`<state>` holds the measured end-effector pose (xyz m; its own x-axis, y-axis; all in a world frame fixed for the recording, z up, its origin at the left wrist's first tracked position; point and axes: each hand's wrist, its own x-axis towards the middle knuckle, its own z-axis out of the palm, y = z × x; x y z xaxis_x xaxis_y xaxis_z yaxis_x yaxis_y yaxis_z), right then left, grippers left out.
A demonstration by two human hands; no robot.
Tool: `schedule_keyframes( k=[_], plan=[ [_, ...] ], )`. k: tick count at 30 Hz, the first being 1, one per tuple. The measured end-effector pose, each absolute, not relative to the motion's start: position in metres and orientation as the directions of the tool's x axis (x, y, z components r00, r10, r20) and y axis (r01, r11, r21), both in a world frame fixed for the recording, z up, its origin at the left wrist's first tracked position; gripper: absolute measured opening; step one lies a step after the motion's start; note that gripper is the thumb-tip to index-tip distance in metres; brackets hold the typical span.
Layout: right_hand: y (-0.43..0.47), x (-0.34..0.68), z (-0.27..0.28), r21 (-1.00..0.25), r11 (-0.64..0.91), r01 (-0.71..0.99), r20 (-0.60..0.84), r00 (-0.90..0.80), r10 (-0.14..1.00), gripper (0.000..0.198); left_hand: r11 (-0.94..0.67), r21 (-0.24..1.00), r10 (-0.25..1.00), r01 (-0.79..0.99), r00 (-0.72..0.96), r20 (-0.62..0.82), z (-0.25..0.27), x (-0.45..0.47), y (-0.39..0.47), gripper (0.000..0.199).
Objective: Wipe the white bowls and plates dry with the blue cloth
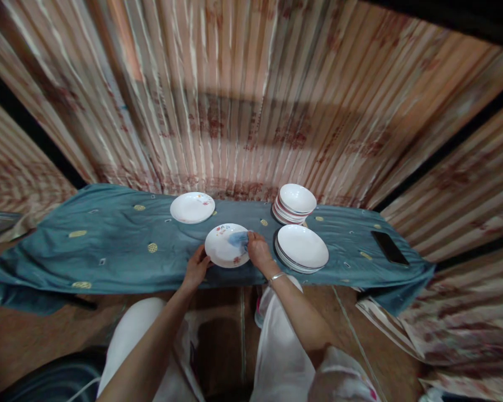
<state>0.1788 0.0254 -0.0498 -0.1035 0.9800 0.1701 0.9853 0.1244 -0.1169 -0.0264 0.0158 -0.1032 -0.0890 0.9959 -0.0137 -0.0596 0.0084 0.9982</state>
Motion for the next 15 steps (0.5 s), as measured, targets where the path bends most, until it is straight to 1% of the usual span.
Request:
schedule_keyframes(
  k=[3, 7, 9, 11, 12, 15],
  plan=[
    [0.016, 0.183, -0.05, -0.204, 0.066, 0.977, 0.187, -0.027, 0.982, 0.035, 0.072, 0.989, 0.993, -0.132, -0.081, -0.083, -0.099, -0.025, 0.016, 0.043],
    [0.005, 0.191, -0.052, -0.383, -0.031, 0.923, 0.208, 0.119, 0.971, 0.029, 0.133, 0.976, 0.983, -0.171, -0.104, -0.153, -0.091, -0.023, 0.016, 0.04],
    [0.002, 0.194, -0.056, -0.52, -0.067, 0.852, 0.207, 0.202, 0.957, 0.025, 0.175, 0.961, 0.969, -0.215, -0.134, -0.207, -0.086, -0.023, 0.015, 0.04],
    [0.001, 0.197, -0.061, -0.669, -0.093, 0.738, 0.188, 0.289, 0.939, 0.022, 0.2, 0.944, 0.958, -0.262, -0.15, -0.244, -0.081, -0.024, 0.013, 0.041],
    [0.0, 0.198, -0.063, -0.722, -0.1, 0.684, 0.175, 0.321, 0.931, 0.021, 0.201, 0.94, 0.958, -0.277, -0.144, -0.247, -0.079, -0.025, 0.011, 0.041],
    [-0.004, 0.199, -0.062, -0.788, -0.084, 0.61, 0.169, 0.346, 0.923, 0.017, 0.164, 0.945, 0.974, -0.283, -0.107, -0.201, -0.07, -0.029, 0.006, 0.044]
  ],
)
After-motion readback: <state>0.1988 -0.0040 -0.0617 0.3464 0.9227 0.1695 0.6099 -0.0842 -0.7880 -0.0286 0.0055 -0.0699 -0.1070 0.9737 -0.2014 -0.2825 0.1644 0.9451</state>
